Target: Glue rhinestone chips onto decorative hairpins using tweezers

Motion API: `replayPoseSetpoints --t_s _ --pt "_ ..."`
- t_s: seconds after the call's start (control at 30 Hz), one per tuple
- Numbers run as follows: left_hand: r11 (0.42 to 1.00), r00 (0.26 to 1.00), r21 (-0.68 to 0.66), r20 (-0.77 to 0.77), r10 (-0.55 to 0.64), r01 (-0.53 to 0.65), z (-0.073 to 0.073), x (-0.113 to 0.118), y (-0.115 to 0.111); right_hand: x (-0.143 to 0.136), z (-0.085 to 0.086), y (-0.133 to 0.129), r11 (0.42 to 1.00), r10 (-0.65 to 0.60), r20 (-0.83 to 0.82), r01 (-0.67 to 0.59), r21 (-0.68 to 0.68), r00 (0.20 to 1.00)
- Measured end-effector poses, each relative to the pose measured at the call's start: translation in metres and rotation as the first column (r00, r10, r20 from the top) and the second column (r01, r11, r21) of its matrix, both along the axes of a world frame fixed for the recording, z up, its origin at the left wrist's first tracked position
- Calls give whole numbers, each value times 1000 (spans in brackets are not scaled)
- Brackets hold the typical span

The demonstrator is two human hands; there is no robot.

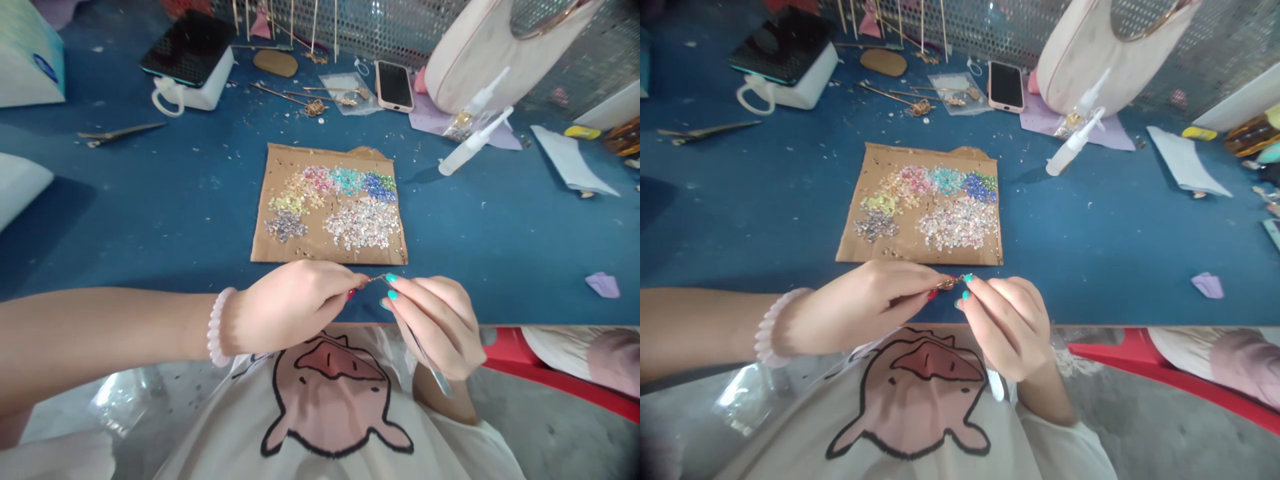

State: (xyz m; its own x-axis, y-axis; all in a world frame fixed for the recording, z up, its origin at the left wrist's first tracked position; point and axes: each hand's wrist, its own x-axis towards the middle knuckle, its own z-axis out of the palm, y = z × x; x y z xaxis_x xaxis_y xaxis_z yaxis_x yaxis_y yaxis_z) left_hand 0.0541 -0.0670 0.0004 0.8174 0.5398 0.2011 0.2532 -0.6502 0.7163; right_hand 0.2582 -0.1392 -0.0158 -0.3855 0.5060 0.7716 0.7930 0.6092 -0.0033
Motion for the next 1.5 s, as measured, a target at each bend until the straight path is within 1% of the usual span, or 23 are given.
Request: replayPoseSetpoints --t_s 0.2,0.43,0.5,0.67,0.87,1.03,1.13,1.23,1.33,1.5 --pt "994 999 -104 -9 -40 39 0 -1 1 0 0 1 999 46 -33 -46 -9 998" --pt "980 997 -191 -35 -65 57 8 -1 4 0 -5 -3 999 -10 -95 5 -53 995" --pt "970 997 -231 -26 -79 70 9 0 5 -1 -7 -3 999 -24 -132 17 -51 991" --pt "946 996 -312 17 -88 89 9 1 7 -3 -7 -3 998 -14 -182 1 -67 983" --pt "911 992 -402 -48 -117 88 12 1 9 -5 -9 -1 998 -12 -244 -4 -66 970" --pt "907 994 -414 -38 -104 79 12 -1 10 -4 -8 2 999 -1 -286 -14 -51 958" --pt "904 995 -421 -29 -96 75 13 -2 10 -1 -6 3 999 0 -274 -12 -43 962" --pt "906 996 -418 -31 -88 67 14 -2 10 1 -4 4 999 31 -252 -39 -29 967" --pt "906 996 -416 -23 -90 72 13 -2 10 0 -4 3 997 43 -255 -56 -45 966" --pt "909 995 -408 -18 -103 87 11 -2 10 -4 -6 2 997 25 -253 -43 -66 967"
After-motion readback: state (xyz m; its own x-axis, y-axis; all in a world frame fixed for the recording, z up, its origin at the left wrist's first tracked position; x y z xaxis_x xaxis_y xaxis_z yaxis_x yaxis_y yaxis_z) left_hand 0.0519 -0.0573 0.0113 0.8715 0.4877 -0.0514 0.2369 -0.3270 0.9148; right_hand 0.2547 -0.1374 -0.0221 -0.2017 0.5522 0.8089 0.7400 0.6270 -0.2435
